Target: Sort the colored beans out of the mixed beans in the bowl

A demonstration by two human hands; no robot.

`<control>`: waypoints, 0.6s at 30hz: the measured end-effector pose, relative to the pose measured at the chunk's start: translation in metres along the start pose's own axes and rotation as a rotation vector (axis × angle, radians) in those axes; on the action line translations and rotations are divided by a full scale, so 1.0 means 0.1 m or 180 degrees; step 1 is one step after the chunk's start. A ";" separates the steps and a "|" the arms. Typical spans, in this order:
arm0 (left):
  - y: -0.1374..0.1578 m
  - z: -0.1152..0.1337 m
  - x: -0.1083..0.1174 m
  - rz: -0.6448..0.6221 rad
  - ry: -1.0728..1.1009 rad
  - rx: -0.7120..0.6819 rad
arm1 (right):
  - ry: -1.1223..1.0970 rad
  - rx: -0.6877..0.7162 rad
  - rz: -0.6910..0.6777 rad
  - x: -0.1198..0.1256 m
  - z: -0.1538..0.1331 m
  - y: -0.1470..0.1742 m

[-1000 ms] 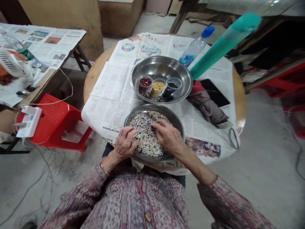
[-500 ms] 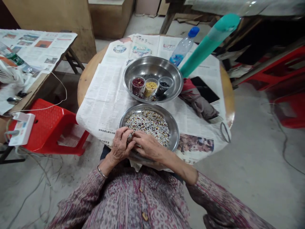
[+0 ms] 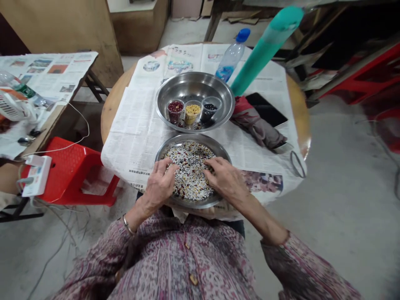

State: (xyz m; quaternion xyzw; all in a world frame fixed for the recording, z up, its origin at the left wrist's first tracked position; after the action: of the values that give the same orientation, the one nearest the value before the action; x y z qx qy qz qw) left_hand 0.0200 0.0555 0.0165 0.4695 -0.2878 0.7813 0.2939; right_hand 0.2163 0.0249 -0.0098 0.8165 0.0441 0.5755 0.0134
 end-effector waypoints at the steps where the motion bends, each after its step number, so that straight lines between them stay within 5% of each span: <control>1: -0.09 -0.02 -0.02 -0.0207 -0.0086 0.0137 | 0.0017 -0.0076 -0.0042 -0.04 0.02 -0.02; 6: -0.52 -0.14 -0.30 -0.1149 -0.0175 0.0609 | -0.0203 0.0220 -0.0209 -0.22 -0.07 -0.22; 11: -0.82 -0.12 -0.52 -0.1208 0.0311 0.0309 | -0.0593 0.0112 -0.0186 -0.23 -0.18 -0.43; 14: -0.81 -0.13 -0.51 -0.1096 0.0519 0.0252 | -0.0827 0.0061 -0.0322 -0.19 -0.21 -0.42; 18: -0.50 0.01 -0.41 -0.1293 0.0596 0.0072 | -0.0804 0.0518 -0.0498 -0.14 -0.36 -0.16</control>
State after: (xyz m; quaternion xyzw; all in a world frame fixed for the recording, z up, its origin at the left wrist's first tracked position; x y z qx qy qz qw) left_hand 0.0731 0.0806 -0.0117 0.4465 -0.1500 0.7494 0.4653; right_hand 0.1773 0.0388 -0.0123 0.8748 0.1519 0.4600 -0.0026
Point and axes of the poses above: each hand's wrist, its own y-axis away from the middle knuckle, its own x-axis out of the back of the hand, z = x × y, the point moved 7 cm from there along -y, towards the middle knuckle, and after that the axes turned 14 degrees about -z, right-handed, at the moved point
